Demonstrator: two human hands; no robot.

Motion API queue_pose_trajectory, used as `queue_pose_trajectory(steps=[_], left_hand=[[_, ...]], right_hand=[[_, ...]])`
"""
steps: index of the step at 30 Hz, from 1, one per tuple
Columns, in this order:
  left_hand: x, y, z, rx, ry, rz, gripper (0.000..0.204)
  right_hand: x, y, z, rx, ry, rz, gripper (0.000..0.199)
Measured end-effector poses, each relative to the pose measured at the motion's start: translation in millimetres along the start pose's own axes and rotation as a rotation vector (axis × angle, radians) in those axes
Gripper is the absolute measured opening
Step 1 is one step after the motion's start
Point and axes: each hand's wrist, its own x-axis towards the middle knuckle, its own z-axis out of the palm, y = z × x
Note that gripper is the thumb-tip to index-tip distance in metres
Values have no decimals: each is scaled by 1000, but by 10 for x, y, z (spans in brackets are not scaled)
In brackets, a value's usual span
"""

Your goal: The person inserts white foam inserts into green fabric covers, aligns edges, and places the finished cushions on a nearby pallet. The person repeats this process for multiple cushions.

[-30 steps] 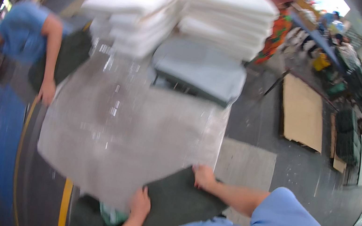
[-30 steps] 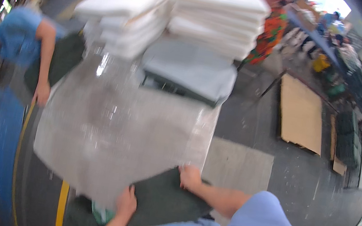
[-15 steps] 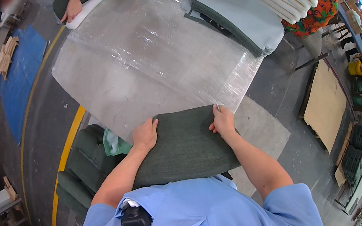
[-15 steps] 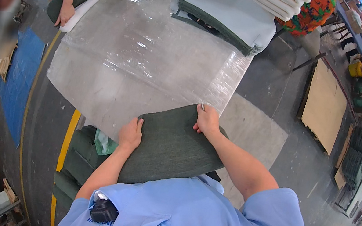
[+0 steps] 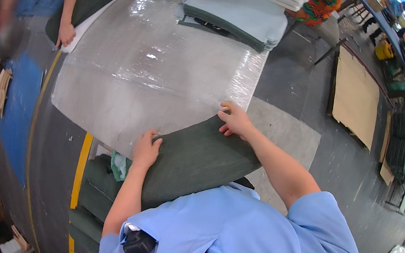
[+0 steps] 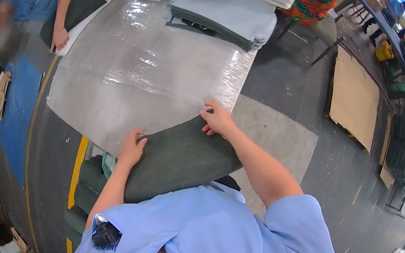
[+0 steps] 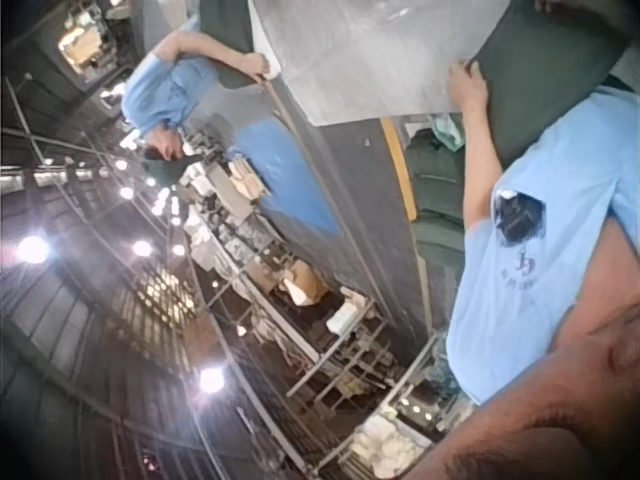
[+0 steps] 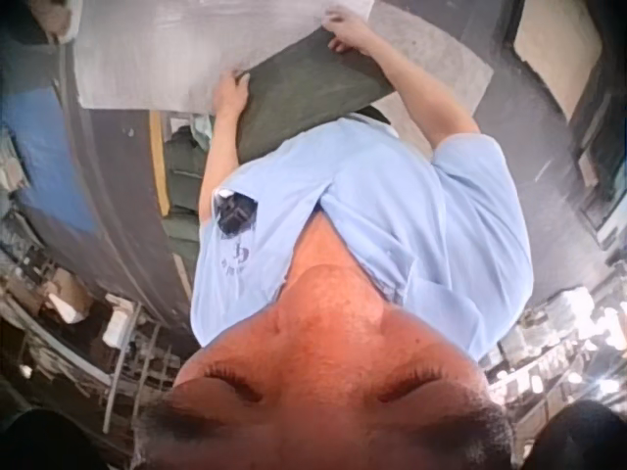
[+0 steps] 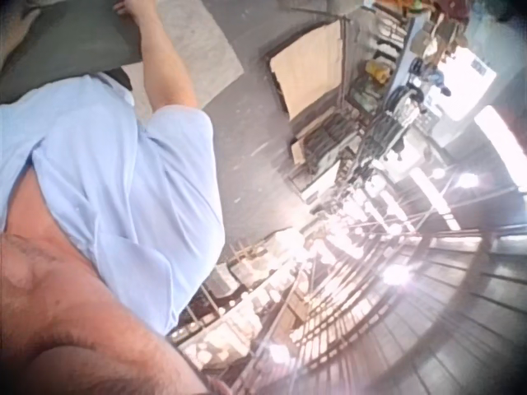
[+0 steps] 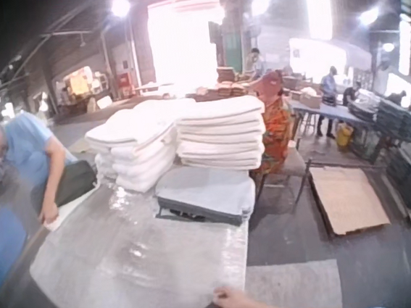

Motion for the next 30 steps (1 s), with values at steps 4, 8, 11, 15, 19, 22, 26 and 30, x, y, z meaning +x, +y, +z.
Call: queue_pose_trajectory(steps=[4,8,11,15,19,22,26,30], left_hand=[[-414,-301,-602,-162,-73,-77,30],[-1264,-374,-831,-748,-269,-216,38],[-1491,-367,-489,-998,-71,-329,46],[-1298,-394,-228,-1273,-43,-352,53],[-1182,-613,-85,-1430,-67,-404,58],[-1103,-662,-60,-1500,-17,-431,59],[-1103,-705,2,-1663,114,-437,61],[-988,-584,-19,-1608,365,-802,61]], right_hand=[[-393,222,-923,100,84,-209,41],[-870,516,-1409,98,-133,-202,55],[-994,713,-1192,62,-301,-177,68],[-773,655,-969,6,-341,-92,73],[-458,604,-864,-27,-429,-46,74],[-322,682,-837,-72,-432,-48,72],[-332,323,-752,-370,-498,-55,65],[-766,-378,-364,-601,-567,-536,64]])
